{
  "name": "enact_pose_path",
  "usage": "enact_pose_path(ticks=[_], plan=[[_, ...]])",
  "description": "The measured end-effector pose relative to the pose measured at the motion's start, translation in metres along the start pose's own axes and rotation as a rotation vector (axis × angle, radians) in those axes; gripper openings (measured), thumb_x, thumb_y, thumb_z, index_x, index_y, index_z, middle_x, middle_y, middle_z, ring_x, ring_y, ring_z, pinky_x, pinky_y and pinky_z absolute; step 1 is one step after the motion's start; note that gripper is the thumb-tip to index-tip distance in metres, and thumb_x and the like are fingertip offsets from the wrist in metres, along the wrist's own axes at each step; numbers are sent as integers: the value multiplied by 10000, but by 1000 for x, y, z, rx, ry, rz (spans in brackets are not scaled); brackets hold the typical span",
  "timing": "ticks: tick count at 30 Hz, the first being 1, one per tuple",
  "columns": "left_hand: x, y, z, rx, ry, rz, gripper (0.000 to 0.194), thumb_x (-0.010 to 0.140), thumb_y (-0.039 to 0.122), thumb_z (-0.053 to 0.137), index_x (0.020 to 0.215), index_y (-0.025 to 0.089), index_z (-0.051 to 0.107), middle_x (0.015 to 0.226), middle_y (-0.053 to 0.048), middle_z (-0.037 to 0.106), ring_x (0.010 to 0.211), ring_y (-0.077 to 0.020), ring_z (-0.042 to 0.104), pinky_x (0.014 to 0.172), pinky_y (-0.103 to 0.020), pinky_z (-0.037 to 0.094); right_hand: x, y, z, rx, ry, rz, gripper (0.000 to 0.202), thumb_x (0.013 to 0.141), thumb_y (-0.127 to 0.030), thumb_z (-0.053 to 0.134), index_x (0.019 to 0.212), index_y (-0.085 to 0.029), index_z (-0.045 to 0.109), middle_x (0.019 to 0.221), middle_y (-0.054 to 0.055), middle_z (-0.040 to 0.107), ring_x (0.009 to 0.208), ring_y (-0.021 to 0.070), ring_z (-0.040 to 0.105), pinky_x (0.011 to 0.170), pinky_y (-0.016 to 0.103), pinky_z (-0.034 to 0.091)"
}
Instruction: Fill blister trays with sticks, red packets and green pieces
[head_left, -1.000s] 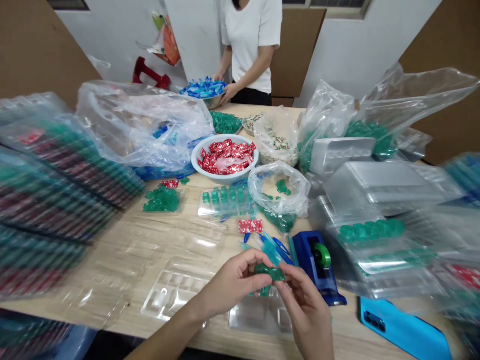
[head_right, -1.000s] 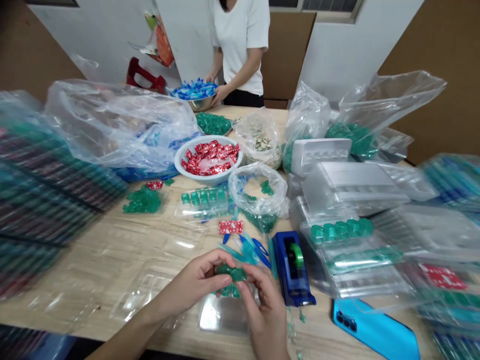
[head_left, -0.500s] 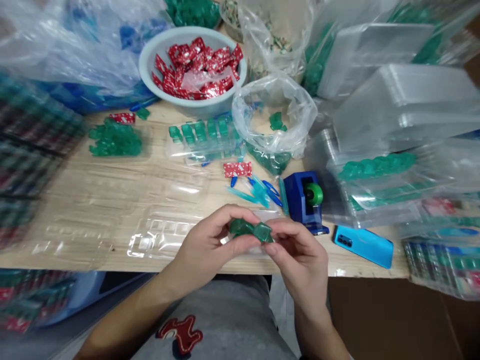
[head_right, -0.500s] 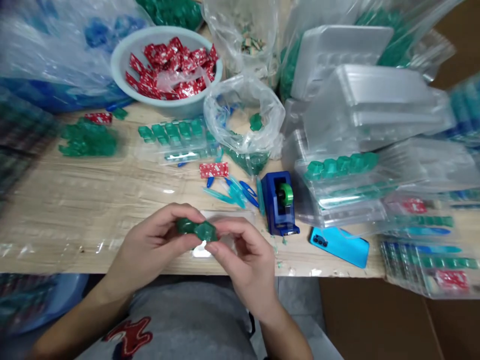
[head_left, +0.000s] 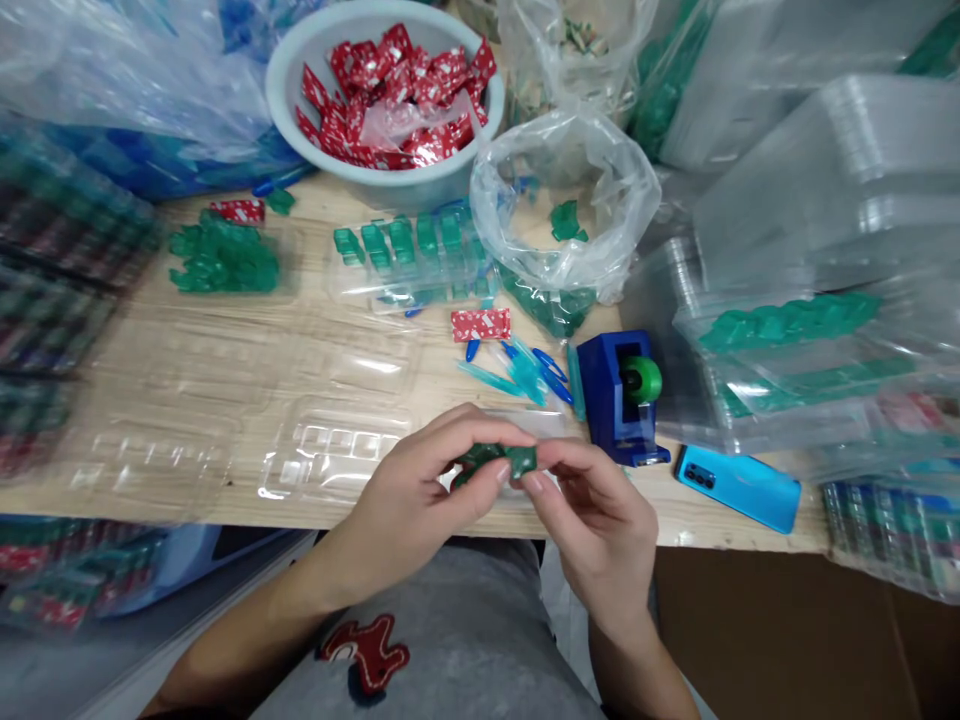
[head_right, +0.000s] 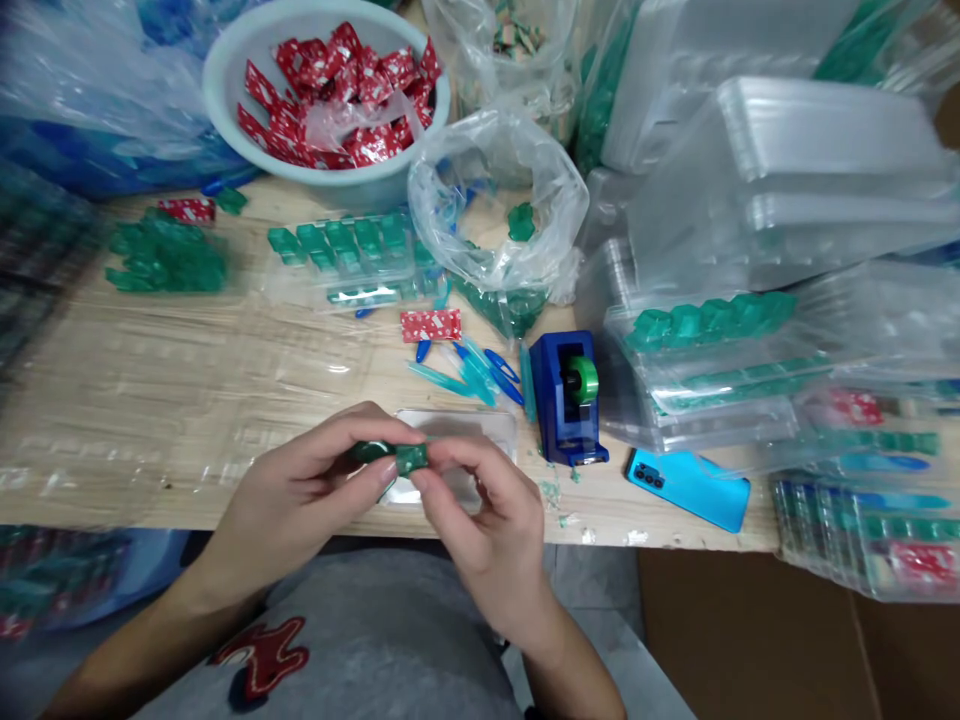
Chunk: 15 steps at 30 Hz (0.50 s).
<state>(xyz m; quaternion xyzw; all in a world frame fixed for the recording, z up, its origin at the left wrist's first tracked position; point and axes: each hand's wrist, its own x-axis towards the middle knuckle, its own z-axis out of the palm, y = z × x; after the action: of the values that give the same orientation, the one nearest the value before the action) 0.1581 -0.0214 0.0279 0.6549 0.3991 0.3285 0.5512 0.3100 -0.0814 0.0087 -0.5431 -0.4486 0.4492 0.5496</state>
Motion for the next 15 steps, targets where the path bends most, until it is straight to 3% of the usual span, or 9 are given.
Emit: enact_pose_path(ticks=[3, 6, 11, 15], plan=[[-1, -1, -2, 18, -35, 12, 229, 869, 102, 562, 1024, 229, 672, 911, 8, 697, 786, -90, 638, 658, -188, 503, 2, -1, 2, 160, 24, 132, 138, 844, -165, 688, 926, -275, 706, 769, -46, 723, 690, 79, 683, 640, 175, 535], [-1, -2, -2, 18, -68, 29, 241, 870, 99, 553, 1046, 221, 664, 951, -7, 704, 769, -91, 635, 633, -194, 499, 6, 1, 1, 412, -32, 273, 48, 832, -252, 721, 879, -249, 715, 672, -40, 714, 591, 83, 671, 577, 182, 532], [-1, -3, 1, 46, -67, 108, 253, 881, 79, 550, 1069, 221, 641, 975, 1, 701, 789, -75, 629, 662, -179, 504, 12, 3, -3, 793, -157, 548, 106, 777, -288, 783, 829, -210, 733, 648, -29, 722, 544, 59, 662, 580, 159, 531], [-4, 1, -1, 186, -24, 232, 250, 906, 81, 536, 1083, 227, 637, 911, 4, 682, 800, -78, 638, 676, -169, 525, 14, 1, -3, 936, -187, 635, 92, 784, -262, 778, 842, -211, 729, 692, -28, 740, 573, 54, 684, 576, 131, 526]])
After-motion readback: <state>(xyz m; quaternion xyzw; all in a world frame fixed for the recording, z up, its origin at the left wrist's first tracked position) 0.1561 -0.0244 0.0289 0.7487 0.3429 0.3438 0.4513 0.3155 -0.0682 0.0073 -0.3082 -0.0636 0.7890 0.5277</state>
